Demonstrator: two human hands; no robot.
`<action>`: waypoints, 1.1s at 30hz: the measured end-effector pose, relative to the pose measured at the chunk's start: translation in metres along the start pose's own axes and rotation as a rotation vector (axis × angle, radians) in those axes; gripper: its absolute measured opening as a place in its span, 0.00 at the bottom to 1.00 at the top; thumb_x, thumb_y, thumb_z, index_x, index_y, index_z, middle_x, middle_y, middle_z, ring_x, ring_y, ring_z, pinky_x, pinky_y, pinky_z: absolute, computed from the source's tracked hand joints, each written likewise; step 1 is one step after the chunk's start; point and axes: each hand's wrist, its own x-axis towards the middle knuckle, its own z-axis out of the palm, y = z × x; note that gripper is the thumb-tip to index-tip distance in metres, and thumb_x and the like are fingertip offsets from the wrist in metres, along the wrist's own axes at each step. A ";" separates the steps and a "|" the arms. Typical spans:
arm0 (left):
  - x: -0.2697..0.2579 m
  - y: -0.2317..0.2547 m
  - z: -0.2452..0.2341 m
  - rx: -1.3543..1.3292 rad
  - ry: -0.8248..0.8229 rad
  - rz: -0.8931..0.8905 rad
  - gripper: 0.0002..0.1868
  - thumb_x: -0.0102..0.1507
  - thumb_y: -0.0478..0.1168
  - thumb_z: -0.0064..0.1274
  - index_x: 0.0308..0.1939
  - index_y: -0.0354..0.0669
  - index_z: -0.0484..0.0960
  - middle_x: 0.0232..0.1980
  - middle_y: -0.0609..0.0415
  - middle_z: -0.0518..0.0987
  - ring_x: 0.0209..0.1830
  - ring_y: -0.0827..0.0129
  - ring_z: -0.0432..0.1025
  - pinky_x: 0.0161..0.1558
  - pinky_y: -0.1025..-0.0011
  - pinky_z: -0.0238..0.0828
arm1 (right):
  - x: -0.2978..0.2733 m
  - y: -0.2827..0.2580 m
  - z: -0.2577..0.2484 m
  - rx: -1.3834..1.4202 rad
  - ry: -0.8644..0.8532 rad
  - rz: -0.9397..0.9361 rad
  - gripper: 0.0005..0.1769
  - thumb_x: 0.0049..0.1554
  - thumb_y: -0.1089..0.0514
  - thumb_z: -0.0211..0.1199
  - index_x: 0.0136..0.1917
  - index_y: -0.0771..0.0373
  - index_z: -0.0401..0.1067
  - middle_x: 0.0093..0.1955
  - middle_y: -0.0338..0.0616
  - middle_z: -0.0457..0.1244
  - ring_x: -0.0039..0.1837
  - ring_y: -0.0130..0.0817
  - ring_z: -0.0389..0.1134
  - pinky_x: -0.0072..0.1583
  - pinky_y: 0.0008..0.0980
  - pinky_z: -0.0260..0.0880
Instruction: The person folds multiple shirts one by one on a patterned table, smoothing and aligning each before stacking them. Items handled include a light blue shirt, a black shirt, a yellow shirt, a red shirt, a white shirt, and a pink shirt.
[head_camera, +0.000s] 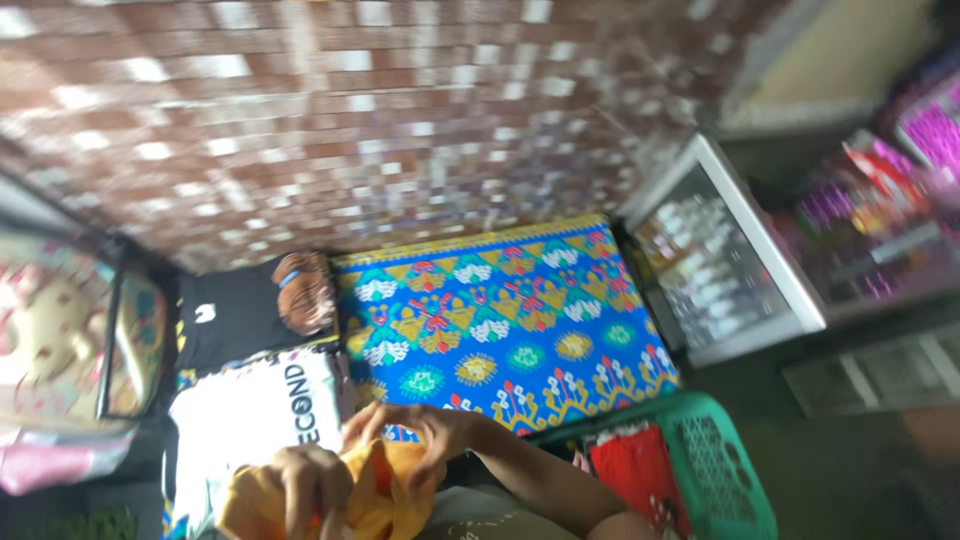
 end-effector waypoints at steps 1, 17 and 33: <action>-0.003 -0.004 0.014 0.034 0.129 0.043 0.21 0.71 0.54 0.50 0.40 0.37 0.83 0.46 0.40 0.80 0.44 0.53 0.74 0.45 0.60 0.71 | 0.000 -0.003 0.003 -0.038 -0.001 -0.011 0.35 0.54 0.50 0.75 0.70 0.58 0.65 0.72 0.40 0.59 0.76 0.31 0.57 0.77 0.35 0.54; 0.064 0.042 0.027 1.446 0.335 -0.649 0.19 0.47 0.40 0.67 0.42 0.44 0.85 0.36 0.51 0.84 0.37 0.51 0.81 0.37 0.59 0.77 | -0.266 -0.121 -0.007 -0.923 1.208 -0.367 0.16 0.58 0.50 0.65 0.42 0.67 0.77 0.43 0.46 0.72 0.42 0.32 0.73 0.50 0.35 0.73; 0.354 -0.171 -0.259 1.730 0.224 -0.309 0.10 0.66 0.42 0.52 0.50 0.55 0.86 0.41 0.47 0.84 0.39 0.48 0.79 0.40 0.53 0.76 | -0.345 -0.315 -0.054 -1.557 1.782 -0.231 0.08 0.67 0.65 0.70 0.54 0.73 0.74 0.48 0.39 0.68 0.50 0.21 0.67 0.55 0.25 0.70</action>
